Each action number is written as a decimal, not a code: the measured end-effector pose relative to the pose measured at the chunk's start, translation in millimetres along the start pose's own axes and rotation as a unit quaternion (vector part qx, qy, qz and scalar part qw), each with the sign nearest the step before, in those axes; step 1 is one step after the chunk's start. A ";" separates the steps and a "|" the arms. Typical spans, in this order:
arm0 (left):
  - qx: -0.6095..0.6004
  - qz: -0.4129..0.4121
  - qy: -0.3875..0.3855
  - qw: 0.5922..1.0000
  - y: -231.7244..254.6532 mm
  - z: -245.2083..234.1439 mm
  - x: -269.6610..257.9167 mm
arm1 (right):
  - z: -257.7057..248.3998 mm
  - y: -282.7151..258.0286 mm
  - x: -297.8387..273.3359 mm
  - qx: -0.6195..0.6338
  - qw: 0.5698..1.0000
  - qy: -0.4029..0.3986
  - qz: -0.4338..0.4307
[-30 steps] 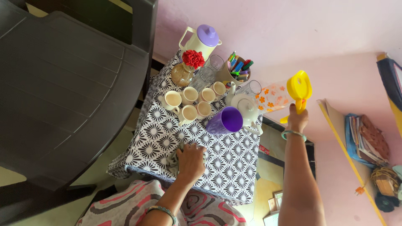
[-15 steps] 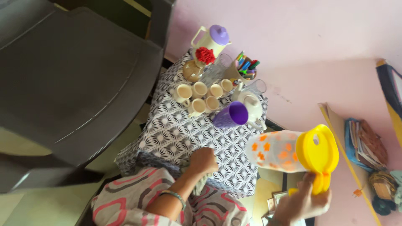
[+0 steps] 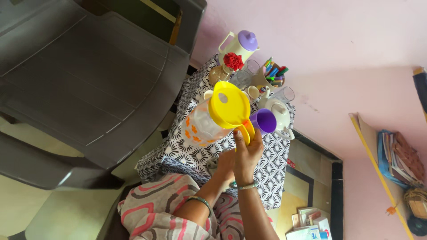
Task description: The person rearranges several small cups, glasses, a teapot, and jugs on a patterned tablecloth, using a small cloth to wipe some of the items.
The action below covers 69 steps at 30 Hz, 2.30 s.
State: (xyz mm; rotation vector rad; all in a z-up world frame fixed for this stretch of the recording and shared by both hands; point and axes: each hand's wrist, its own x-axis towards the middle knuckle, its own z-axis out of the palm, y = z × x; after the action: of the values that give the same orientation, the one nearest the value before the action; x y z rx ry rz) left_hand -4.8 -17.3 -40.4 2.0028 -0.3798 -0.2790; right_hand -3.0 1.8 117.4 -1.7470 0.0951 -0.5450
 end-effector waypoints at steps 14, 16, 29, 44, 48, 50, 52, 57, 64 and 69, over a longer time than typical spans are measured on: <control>-0.006 -0.029 -0.033 0.999 -4.4 27.0 19.2 | 10.3 17.1 16.3 0.028 0.999 -0.021 0.040; -0.004 -0.028 -0.034 0.999 -2.8 26.9 19.6 | 8.8 20.0 17.6 0.033 0.999 -0.029 0.029; 0.002 -0.029 -0.041 0.999 -3.6 23.3 13.0 | -6.8 32.0 19.3 -0.010 0.996 -0.067 0.053; 0.059 -0.038 -0.080 0.994 5.9 -2.4 3.5 | -7.6 20.1 5.0 0.083 0.996 -0.005 0.017; 0.060 -0.019 -0.068 0.996 28.0 -24.8 -11.3 | -29.6 1.4 1.9 0.123 0.989 0.070 0.036; 0.050 0.002 -0.022 0.999 31.0 -26.3 -16.7 | -48.2 -9.7 -0.7 0.148 0.985 0.086 0.016; 0.079 -0.001 -0.050 0.996 30.0 -26.9 -15.9 | -67.3 -21.0 -2.4 0.152 0.983 0.106 -0.016; 0.068 -0.014 -0.055 0.996 28.3 -26.4 -15.8 | -111.9 -49.9 -4.9 0.129 0.967 0.206 -0.080; -0.042 0.015 0.033 0.998 37.8 -34.3 -9.7 | -189.9 -51.1 -7.7 0.128 0.945 0.263 -0.148; -0.091 0.102 0.120 0.983 44.7 -50.3 -5.3 | -213.2 -19.3 -8.1 0.037 0.936 0.326 -0.128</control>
State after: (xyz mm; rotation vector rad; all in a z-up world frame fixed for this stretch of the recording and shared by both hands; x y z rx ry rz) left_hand 1.9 7.5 22.1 1.7766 -0.3868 0.0543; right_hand -101.3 -182.6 164.4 -1.4503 0.3098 -1.2915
